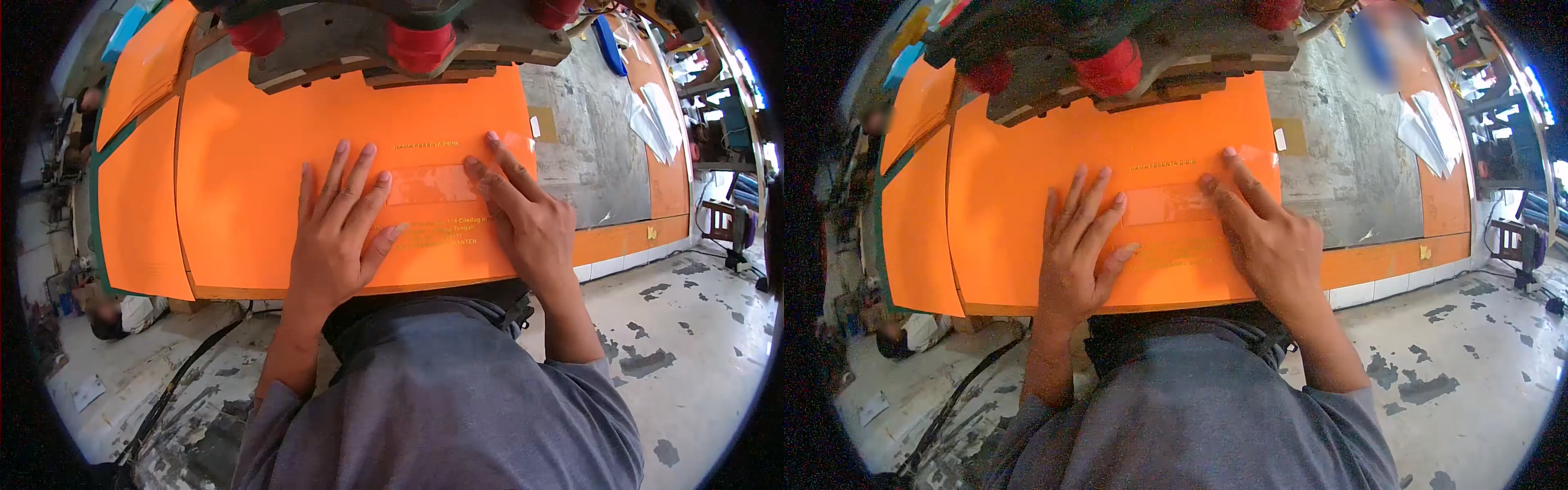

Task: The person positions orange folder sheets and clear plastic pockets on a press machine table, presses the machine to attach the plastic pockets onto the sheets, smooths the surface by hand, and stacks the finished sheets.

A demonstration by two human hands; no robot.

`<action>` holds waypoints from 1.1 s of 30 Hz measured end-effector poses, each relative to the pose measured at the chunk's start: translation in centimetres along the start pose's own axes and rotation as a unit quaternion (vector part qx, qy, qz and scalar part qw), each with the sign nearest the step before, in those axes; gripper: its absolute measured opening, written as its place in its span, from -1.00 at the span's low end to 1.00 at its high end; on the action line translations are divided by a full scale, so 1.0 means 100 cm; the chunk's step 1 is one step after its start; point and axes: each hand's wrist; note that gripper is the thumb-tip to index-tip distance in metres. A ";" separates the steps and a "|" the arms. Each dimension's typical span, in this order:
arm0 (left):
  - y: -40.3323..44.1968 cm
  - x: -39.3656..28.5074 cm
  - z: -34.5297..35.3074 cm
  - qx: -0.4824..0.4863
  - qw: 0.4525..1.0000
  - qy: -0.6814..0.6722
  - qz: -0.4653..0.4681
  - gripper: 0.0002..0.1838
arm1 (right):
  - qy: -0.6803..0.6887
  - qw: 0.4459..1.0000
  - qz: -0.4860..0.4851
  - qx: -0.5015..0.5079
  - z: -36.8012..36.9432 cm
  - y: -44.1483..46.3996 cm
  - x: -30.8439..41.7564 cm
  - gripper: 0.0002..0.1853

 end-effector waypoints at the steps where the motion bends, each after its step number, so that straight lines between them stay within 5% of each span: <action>1: 0.000 0.000 0.000 0.000 1.000 -0.013 0.007 -0.37 | -0.002 1.000 -0.012 0.001 0.000 0.000 -0.002 -0.61; 6: 0.001 -0.005 -0.005 0.026 0.998 -0.013 0.050 -0.40 | 0.054 0.998 -0.018 0.022 -0.010 -0.002 -0.001 -0.58; 8: -0.002 -0.005 -0.006 0.047 0.995 -0.016 0.081 -0.40 | 0.035 0.992 -0.115 0.036 -0.012 -0.005 -0.003 -0.56; 11: -0.004 -0.007 -0.005 0.037 0.994 -0.004 0.100 -0.49 | 0.007 0.990 -0.137 0.029 -0.010 -0.009 -0.005 -0.57; 16: -0.004 -0.004 -0.004 -0.005 0.997 0.006 0.079 -0.60 | -0.009 0.994 -0.106 0.037 -0.020 -0.010 -0.012 -0.60; 33: -0.004 -0.005 -0.003 0.007 0.999 0.002 0.052 -0.44 | -0.022 0.989 -0.138 0.042 -0.005 -0.011 0.020 -0.54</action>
Point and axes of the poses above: each hand's wrist, its own y-axis towards the middle knuckle, its own z-axis out of the palm, x = y × z, and after that the axes turned 12 degrees about z, right-handed
